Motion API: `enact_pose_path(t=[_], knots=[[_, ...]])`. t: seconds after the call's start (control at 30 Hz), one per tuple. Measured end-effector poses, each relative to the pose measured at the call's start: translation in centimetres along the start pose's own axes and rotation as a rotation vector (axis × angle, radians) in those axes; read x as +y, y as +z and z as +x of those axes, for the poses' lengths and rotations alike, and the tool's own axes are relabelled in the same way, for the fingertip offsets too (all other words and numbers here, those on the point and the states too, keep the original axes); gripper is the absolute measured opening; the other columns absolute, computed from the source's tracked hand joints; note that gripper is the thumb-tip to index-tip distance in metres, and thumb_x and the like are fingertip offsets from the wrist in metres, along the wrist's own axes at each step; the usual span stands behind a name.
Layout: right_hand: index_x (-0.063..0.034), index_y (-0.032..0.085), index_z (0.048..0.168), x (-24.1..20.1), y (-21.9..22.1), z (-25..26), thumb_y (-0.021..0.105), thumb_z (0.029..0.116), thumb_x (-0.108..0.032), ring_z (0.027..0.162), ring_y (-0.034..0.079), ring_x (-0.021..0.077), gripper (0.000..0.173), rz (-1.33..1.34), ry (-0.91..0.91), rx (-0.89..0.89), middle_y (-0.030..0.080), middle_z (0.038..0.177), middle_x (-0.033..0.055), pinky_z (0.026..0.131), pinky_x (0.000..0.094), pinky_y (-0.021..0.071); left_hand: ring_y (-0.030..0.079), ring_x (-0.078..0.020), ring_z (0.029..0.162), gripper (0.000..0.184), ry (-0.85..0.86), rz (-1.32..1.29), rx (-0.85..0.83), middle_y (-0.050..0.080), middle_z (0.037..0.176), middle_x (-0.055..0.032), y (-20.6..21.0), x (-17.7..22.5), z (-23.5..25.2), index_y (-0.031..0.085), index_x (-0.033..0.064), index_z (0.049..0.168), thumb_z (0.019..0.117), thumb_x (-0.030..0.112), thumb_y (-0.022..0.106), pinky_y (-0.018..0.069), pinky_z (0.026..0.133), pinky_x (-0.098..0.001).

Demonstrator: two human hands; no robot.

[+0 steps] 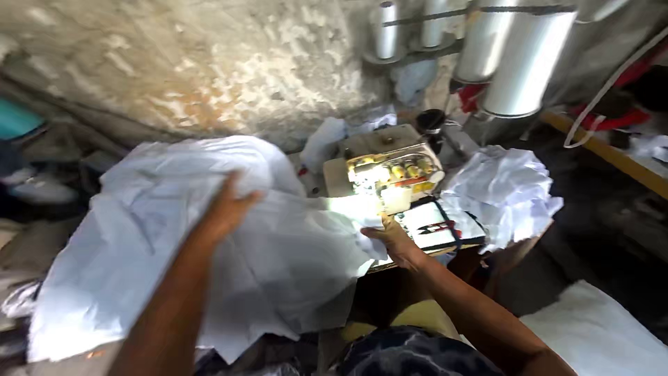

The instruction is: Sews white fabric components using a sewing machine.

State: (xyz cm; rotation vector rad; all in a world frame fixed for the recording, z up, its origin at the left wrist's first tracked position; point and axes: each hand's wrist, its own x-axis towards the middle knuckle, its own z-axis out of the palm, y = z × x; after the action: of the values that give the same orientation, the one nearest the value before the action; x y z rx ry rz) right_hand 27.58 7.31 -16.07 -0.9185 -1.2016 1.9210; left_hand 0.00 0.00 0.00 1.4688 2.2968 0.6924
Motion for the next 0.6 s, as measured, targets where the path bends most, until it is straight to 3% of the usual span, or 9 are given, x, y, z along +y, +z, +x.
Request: enact_pose_path(t=[0.07,0.1,0.17,0.23,0.3,0.33,0.4,0.47,0.6], knots=[[0.0024,0.058,0.124,-0.1,0.4,-0.4,0.064,0.0959,0.001,0.082,0.069,0.0136,0.029,-0.106,-0.050,-0.033,0.070,0.097,0.0094,0.077,0.0323,0.0598,0.041,-0.0477,0.142,0.062,0.294,0.061,-0.208,0.042,0.152,-0.0318,5.4,0.6,1.3,0.046,-0.0037,0.148,0.0969,0.021,0.070,0.0322,0.115,-0.0642],[0.0019,0.058,0.125,-0.2,0.5,-0.7,0.064,0.0960,0.000,0.083,0.070,0.0133,0.030,-0.156,-0.085,-0.050,0.071,0.098,0.0091,0.078,0.0321,0.0604,0.039,-0.0463,0.144,0.066,0.391,0.102,-0.302,0.045,0.152,-0.0288,7.8,1.2,1.6,0.049,0.0002,0.148,0.0947,0.031,0.073,0.0282,0.116,-0.0671],[0.0002,0.061,0.123,-0.2,0.5,-1.5,0.064,0.0954,0.000,0.085,0.069,0.0096,0.028,-0.242,-0.195,-0.087,0.070,0.102,0.0056,0.079,0.0291,0.0605,0.032,-0.0445,0.149,0.071,0.429,0.162,-0.538,0.046,0.154,-0.0244,10.7,3.4,1.9,0.052,0.0034,0.148,0.0929,0.044,0.072,0.0110,0.117,-0.0740],[-0.0010,0.063,0.122,0.2,0.2,-2.0,0.063,0.0946,0.000,0.092,0.068,0.0058,0.028,-0.297,-0.325,-0.111,0.069,0.107,0.0027,0.084,0.0270,0.0589,0.049,-0.0426,0.136,0.059,0.420,0.221,-0.714,0.064,0.132,-0.0219,11.9,5.3,2.5,0.066,0.0044,0.131,0.0915,0.048,0.073,0.0090,0.115,-0.0775],[-0.0024,0.063,0.126,0.7,-0.3,-2.2,0.063,0.0950,-0.001,0.098,0.067,0.0056,0.031,-0.297,-0.390,-0.121,0.070,0.112,0.0021,0.089,0.0276,0.0582,0.059,-0.0399,0.121,0.052,0.379,0.263,-0.873,0.070,0.115,-0.0223,11.9,6.8,3.0,0.069,-0.0002,0.121,0.0942,0.044,0.071,0.0145,0.114,-0.0739],[-0.0027,0.061,0.130,1.0,-0.5,-2.3,0.063,0.0945,-0.001,0.101,0.067,0.0065,0.035,-0.284,-0.401,-0.119,0.070,0.116,0.0028,0.091,0.0282,0.0577,0.061,-0.0396,0.117,0.050,0.364,0.266,-0.929,0.070,0.112,-0.0234,11.7,7.3,3.1,0.070,-0.0030,0.119,0.0951,0.041,0.071,0.0214,0.113,-0.0706],[-0.0025,0.056,0.138,1.3,-0.8,-2.5,0.065,0.0935,0.000,0.104,0.067,0.0071,0.045,-0.266,-0.399,-0.098,0.069,0.121,0.0042,0.094,0.0280,0.0571,0.064,-0.0337,0.107,0.044,0.395,0.239,-0.987,0.071,0.107,-0.0216,11.5,7.7,3.2,0.070,-0.0041,0.117,0.0957,0.034,0.071,0.0421,0.100,-0.0590],[-0.0006,0.052,0.141,1.6,-0.8,-2.7,0.065,0.0935,-0.001,0.101,0.068,0.0064,0.049,-0.248,-0.374,-0.056,0.069,0.119,0.0055,0.092,0.0266,0.0572,0.063,-0.0263,0.095,0.036,0.439,0.127,-0.983,0.068,0.102,-0.0202,11.2,7.7,3.2,0.068,-0.0069,0.114,0.0948,0.023,0.073,0.0479,0.089,-0.0466],[0.0010,0.057,0.118,2.6,-0.1,-3.0,0.053,0.1030,-0.005,0.085,0.069,0.0039,0.017,-0.122,-0.280,0.040,0.070,0.095,0.0006,0.081,0.0248,0.0595,0.062,-0.0246,0.093,0.031,0.510,0.006,-0.802,0.067,0.101,-0.0200,10.0,7.6,3.3,0.065,-0.0080,0.112,0.0944,0.016,0.072,0.0498,0.086,-0.0423]])
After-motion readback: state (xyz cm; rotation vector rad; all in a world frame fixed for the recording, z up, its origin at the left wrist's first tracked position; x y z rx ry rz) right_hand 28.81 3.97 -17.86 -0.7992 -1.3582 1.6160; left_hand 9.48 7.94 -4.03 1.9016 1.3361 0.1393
